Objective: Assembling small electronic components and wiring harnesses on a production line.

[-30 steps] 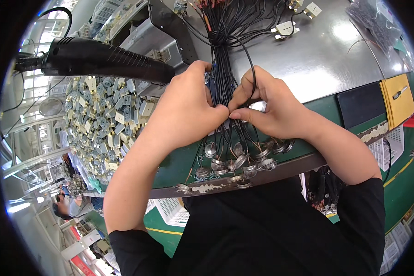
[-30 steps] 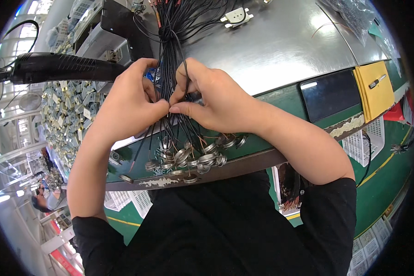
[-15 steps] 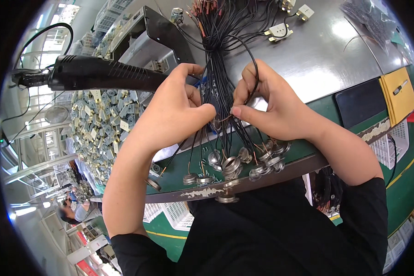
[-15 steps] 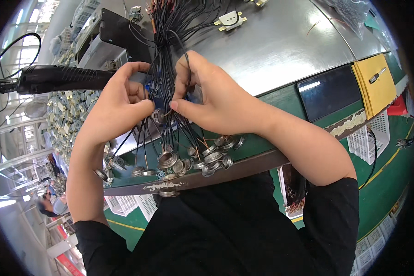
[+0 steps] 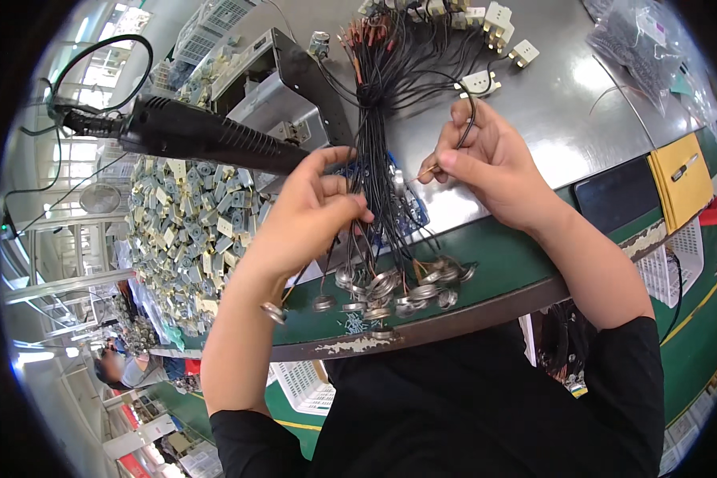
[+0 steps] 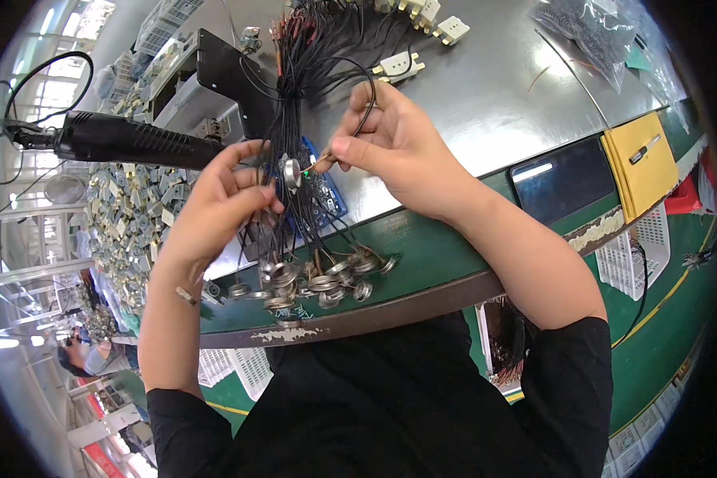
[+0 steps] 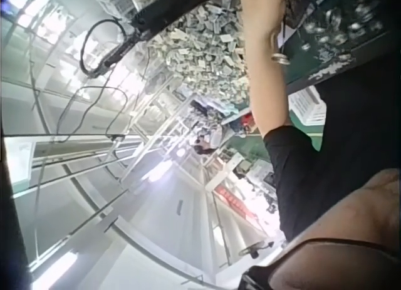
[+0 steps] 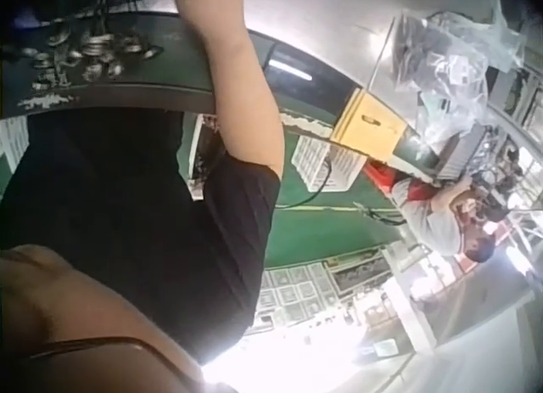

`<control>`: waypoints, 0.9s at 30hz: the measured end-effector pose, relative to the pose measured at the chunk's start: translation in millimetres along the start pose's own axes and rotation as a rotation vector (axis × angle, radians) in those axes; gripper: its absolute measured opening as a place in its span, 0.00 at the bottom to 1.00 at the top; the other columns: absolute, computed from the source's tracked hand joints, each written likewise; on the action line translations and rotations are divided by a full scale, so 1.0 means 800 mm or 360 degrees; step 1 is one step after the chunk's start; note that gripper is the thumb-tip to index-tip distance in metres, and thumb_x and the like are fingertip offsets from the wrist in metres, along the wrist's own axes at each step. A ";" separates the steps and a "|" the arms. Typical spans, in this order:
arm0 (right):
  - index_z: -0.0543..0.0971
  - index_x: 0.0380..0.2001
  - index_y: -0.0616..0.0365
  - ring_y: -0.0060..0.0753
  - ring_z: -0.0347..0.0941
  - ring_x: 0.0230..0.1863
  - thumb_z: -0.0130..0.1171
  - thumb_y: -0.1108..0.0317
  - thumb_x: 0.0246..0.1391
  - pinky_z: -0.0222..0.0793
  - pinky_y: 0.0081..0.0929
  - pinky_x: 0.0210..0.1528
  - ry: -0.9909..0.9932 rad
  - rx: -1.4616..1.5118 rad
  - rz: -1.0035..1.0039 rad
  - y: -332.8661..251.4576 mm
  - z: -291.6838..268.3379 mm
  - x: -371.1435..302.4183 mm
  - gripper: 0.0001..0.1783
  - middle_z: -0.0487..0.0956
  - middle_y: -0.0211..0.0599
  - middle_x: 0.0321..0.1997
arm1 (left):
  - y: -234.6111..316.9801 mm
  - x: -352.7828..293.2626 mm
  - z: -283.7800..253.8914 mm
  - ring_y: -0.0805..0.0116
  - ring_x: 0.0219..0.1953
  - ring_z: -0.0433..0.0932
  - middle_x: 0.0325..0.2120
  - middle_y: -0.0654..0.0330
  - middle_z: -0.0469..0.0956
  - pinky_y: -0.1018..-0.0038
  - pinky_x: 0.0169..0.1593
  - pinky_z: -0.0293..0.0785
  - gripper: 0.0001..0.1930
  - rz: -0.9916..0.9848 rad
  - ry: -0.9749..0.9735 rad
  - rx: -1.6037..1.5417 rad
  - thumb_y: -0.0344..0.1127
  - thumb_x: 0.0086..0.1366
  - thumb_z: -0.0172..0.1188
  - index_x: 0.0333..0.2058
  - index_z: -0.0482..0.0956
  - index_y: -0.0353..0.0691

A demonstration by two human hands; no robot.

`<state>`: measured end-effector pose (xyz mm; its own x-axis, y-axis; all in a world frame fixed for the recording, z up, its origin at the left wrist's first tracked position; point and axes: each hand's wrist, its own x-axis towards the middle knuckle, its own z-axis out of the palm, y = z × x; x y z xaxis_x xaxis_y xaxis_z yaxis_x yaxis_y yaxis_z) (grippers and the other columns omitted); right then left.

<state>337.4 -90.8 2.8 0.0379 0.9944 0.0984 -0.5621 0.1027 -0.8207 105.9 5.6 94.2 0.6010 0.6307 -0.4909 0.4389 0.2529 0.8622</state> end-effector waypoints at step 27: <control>0.86 0.37 0.55 0.44 0.79 0.35 0.76 0.68 0.40 0.72 0.41 0.34 -0.0949 -0.2161 -0.1492 -0.061 0.119 0.069 0.16 0.80 0.37 0.38 | -0.061 -0.077 -0.006 0.75 0.34 0.82 0.35 0.57 0.81 0.80 0.36 0.78 0.16 0.1013 0.0219 -0.0624 0.20 0.66 0.66 0.51 0.74 0.30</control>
<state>288.0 -43.5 101.8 -0.5399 0.4806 0.6910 0.5087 0.8404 -0.1870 44.3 -42.5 82.7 0.5588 0.8214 0.1141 -0.2501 0.0357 0.9676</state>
